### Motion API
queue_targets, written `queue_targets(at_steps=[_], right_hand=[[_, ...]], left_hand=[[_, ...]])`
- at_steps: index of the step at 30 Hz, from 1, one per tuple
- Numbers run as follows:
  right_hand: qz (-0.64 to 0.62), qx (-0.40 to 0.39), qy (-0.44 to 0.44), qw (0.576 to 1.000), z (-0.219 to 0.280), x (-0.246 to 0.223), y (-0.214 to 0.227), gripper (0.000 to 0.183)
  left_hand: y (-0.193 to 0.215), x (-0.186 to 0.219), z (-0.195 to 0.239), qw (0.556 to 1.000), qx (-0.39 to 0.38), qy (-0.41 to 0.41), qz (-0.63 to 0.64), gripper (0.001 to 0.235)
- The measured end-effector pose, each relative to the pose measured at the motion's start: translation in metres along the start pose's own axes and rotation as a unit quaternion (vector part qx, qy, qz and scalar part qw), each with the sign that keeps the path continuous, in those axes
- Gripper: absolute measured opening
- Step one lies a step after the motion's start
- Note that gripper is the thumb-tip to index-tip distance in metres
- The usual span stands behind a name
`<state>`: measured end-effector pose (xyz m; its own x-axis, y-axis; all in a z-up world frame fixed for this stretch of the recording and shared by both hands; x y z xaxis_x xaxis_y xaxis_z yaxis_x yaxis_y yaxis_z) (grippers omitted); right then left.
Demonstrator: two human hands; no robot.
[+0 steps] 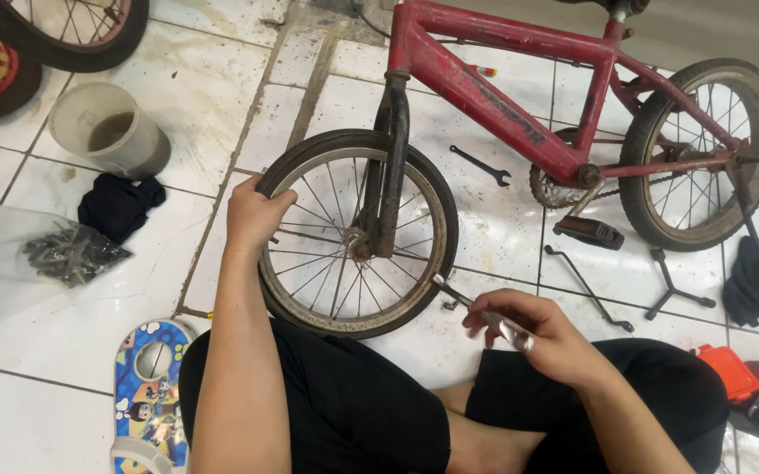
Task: The person sits on the floor and uses a wrench to tighten the axle nut on the front wheel of a red bicycle. They then use a screwdriver to adjust the handlebar stem and tighten the front wheel nut again.
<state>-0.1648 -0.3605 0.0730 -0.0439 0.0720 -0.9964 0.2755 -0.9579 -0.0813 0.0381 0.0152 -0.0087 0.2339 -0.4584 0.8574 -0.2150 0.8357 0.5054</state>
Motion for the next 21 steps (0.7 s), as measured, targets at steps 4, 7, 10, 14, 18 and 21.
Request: queue_targets(at_steps=[4,7,10,14,18,21], right_hand=[[-0.086,-0.019,-0.144,0.986,0.004,0.011,-0.008,0.037],[-0.031,0.029,-0.139,0.989,0.009,0.034,-0.008,0.011],[-0.004,0.068,-0.118,0.991,0.008,0.043,-0.012,0.014],[-0.097,0.143,-0.165,0.971,0.003,0.042,-0.022,0.033],[-0.101,0.126,-0.244,0.956,0.003,0.063,-0.019,0.03],[0.204,0.036,-0.275,0.939,-0.006,0.076,0.023,0.021]], left_hand=[[0.014,0.033,0.021,0.996,-0.051,0.07,-0.011,0.013],[0.014,0.036,0.023,0.995,-0.061,0.073,0.002,0.01],[0.013,0.036,0.021,0.996,-0.053,0.071,-0.007,0.012],[0.015,0.034,0.022,0.996,-0.058,0.071,-0.006,0.012],[0.014,0.036,0.022,0.996,-0.061,0.067,-0.002,0.01],[-0.002,-0.004,0.0,1.0,-0.003,0.004,-0.017,0.03]])
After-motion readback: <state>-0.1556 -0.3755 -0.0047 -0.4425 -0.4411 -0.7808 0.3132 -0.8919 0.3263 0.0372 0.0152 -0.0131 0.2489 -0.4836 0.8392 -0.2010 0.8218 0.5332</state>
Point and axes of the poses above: each hand's wrist, its own z-axis away from the middle knuckle, its own y-axis out of the back of the hand, x = y × z, the point moved 4 cm from there along -z, towards the middle knuckle, and after that the axes turned 1 degree about x, right-handed, at the moved point
